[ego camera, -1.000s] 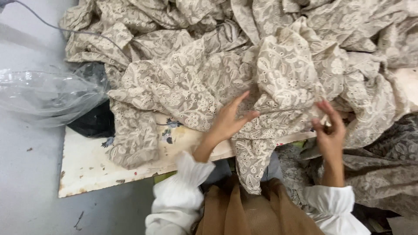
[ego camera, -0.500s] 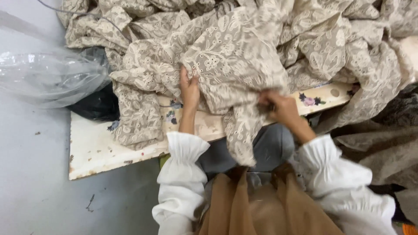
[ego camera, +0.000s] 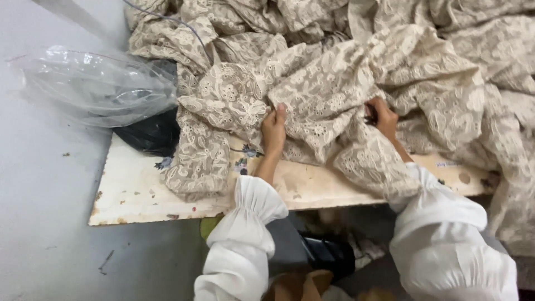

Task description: Trimming loose threads from lace fabric using thread snips

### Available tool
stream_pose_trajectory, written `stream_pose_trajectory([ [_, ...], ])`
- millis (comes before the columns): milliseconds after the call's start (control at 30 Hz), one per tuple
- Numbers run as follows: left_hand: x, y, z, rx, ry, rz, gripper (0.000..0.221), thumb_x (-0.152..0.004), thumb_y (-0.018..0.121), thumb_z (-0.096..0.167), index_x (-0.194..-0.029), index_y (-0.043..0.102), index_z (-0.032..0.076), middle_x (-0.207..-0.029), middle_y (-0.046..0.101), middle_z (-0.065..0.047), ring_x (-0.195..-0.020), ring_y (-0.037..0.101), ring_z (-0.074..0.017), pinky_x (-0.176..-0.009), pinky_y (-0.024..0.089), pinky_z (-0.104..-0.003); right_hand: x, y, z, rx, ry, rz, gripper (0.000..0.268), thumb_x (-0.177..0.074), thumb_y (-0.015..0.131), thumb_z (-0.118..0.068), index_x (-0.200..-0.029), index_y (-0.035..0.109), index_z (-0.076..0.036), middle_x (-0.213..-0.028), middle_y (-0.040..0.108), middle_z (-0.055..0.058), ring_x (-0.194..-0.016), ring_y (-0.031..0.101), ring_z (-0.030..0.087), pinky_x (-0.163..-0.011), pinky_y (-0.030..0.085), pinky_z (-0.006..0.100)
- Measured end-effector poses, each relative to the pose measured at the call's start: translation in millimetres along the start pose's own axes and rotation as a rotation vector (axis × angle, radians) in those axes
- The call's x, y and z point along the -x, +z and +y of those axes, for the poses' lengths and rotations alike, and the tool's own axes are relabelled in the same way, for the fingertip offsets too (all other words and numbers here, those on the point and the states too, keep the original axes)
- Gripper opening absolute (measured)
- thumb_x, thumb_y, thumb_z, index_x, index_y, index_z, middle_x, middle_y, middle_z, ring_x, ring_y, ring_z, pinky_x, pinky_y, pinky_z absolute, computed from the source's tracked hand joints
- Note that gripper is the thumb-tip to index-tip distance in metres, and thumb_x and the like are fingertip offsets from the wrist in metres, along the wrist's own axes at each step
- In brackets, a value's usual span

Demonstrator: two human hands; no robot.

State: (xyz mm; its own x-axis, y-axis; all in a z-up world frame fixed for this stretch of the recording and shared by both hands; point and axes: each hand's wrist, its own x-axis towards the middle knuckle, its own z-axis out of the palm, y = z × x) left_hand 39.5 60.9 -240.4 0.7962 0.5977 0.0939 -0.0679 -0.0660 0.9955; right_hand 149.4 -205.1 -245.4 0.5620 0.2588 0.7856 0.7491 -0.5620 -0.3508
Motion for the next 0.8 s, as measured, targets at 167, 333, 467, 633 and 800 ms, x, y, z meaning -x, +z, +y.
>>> stream_pose_trajectory([
  [167, 22, 11, 30, -0.141, 0.096, 0.119, 0.034, -0.081, 0.052, 0.023, -0.109, 0.054, 0.003, -0.094, 0.059, -0.022, -0.098, 0.054, -0.0340, -0.079, 0.043, -0.042, 11, -14, 21, -0.243, -0.031, -0.029, 0.024, -0.079, 0.072, -0.021, -0.098, 0.062, -0.010, -0.071, 0.058, 0.007, -0.060, 0.056, 0.026, -0.059, 0.046, 0.031],
  [333, 25, 3, 37, -0.176, 0.122, -0.001, 0.044, -0.083, 0.041, 0.009, -0.125, 0.038, -0.003, -0.123, 0.040, -0.029, -0.117, 0.038, -0.0377, -0.097, 0.033, -0.044, 5, -52, -37, -0.320, 0.006, 0.019, 0.009, -0.086, 0.060, -0.002, -0.092, 0.065, -0.006, -0.066, 0.056, 0.007, -0.056, 0.053, 0.023, -0.058, 0.044, 0.028],
  [467, 20, 12, 46, -0.234, 0.349, 0.058, 0.051, -0.074, 0.041, -0.004, -0.124, 0.037, -0.009, -0.123, 0.037, -0.034, -0.117, 0.035, -0.0413, -0.101, 0.027, -0.046, 10, -51, -10, -0.385, -0.016, 0.083, 0.016, -0.090, 0.052, -0.007, -0.093, 0.065, 0.001, -0.071, 0.060, 0.015, -0.054, 0.052, 0.022, -0.053, 0.041, 0.032],
  [633, 12, 22, 33, -0.161, 0.307, 0.005, 0.063, -0.073, 0.038, -0.003, -0.133, 0.019, -0.006, -0.133, 0.020, -0.033, -0.124, 0.021, -0.0425, -0.104, 0.017, -0.048, -2, -59, -16, -0.349, -0.013, 0.054, 0.016, -0.092, 0.053, -0.011, -0.091, 0.065, 0.000, -0.075, 0.062, 0.016, -0.065, 0.059, 0.032, -0.057, 0.044, 0.035],
  [800, 15, 25, 40, -0.287, 0.086, -0.031, 0.073, -0.078, 0.045, -0.003, -0.135, 0.001, 0.008, -0.144, 0.007, -0.012, -0.133, 0.011, -0.0256, -0.109, 0.012, -0.038, 2, -60, -21, -0.244, -0.109, -0.013, 0.016, -0.096, 0.048, -0.001, -0.095, 0.061, 0.009, -0.087, 0.061, 0.020, -0.075, 0.059, 0.026, -0.064, 0.046, 0.031],
])
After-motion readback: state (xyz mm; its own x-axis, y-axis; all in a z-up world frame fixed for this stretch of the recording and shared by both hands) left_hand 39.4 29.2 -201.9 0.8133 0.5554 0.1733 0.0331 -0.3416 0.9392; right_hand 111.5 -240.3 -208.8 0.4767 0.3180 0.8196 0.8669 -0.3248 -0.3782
